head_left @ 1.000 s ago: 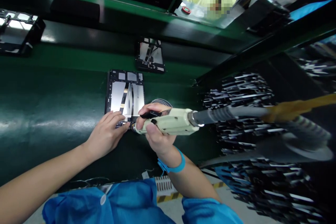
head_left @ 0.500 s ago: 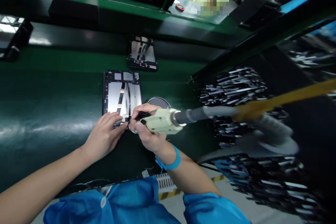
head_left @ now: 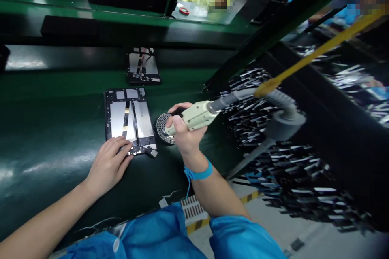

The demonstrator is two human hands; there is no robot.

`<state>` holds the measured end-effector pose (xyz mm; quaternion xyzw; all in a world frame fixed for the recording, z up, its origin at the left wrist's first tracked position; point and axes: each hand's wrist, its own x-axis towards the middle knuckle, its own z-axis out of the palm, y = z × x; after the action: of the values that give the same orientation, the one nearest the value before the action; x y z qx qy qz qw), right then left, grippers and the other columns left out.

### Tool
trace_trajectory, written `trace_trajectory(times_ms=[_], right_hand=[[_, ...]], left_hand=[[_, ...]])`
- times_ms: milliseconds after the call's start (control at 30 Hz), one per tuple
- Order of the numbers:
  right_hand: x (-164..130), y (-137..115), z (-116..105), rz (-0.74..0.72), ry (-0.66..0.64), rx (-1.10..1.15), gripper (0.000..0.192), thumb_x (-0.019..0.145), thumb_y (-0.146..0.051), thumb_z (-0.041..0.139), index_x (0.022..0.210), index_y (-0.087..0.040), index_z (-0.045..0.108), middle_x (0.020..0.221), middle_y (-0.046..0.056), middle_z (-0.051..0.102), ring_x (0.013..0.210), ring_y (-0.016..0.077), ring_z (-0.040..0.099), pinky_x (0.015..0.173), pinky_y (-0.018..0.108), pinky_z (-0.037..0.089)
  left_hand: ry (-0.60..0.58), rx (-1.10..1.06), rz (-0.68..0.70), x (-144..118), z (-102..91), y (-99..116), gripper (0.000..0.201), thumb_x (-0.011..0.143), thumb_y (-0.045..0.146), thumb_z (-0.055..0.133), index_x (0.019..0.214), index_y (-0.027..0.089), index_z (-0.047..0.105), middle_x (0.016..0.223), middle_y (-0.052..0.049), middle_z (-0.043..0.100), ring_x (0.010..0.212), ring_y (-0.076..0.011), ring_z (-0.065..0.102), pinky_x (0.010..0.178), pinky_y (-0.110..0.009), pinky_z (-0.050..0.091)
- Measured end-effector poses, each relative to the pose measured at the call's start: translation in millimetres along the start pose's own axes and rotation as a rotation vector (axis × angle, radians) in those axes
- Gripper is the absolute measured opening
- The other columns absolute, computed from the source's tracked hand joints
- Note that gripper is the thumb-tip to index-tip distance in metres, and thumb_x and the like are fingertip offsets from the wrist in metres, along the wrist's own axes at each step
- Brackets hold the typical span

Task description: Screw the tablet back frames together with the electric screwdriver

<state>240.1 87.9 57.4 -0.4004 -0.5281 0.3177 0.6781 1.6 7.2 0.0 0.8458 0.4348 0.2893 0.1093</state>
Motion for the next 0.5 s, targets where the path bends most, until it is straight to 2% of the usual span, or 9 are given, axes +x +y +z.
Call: trace_trajectory(times_ms=[167, 400, 500], right_hand=[[-3.1, 5.9, 0.4, 0.015, -0.029, -0.069, 0.023, 0.084, -0.028, 0.072, 0.104, -0.023, 0.063, 0.089, -0.001, 0.07, 0.052, 0.0095, 0.062, 0.05, 0.027, 0.054], [-5.3, 12.4, -1.8, -0.005, -0.014, -0.117, 0.023, 0.083, -0.025, 0.073, 0.105, -0.023, 0.067, 0.084, -0.001, 0.071, 0.061, 0.0132, 0.066, 0.062, 0.031, 0.059], [-2.1, 14.9, -1.4, 0.012, 0.011, -0.165, 0.022, 0.08, -0.028, 0.073, 0.101, -0.025, 0.069, 0.079, -0.001, 0.072, 0.058, 0.0145, 0.065, 0.059, 0.032, 0.058]], left_hand=[[0.001, -0.001, 0.009, -0.1, -0.5, -1.3, 0.035, 0.1, 0.02, 0.06, 0.135, 0.02, 0.061, 0.128, -0.013, 0.068, 0.128, -0.0326, 0.06, 0.107, -0.056, 0.052], [-0.02, -0.014, 0.004, 0.0, -1.1, -1.1, 0.034, 0.101, 0.02, 0.058, 0.135, 0.02, 0.06, 0.129, -0.012, 0.067, 0.13, -0.0323, 0.059, 0.108, -0.055, 0.052], [-0.015, -0.014, -0.002, 1.9, 1.6, -3.1, 0.034, 0.101, 0.02, 0.058, 0.135, 0.021, 0.059, 0.129, -0.011, 0.066, 0.129, -0.0325, 0.059, 0.109, -0.055, 0.051]])
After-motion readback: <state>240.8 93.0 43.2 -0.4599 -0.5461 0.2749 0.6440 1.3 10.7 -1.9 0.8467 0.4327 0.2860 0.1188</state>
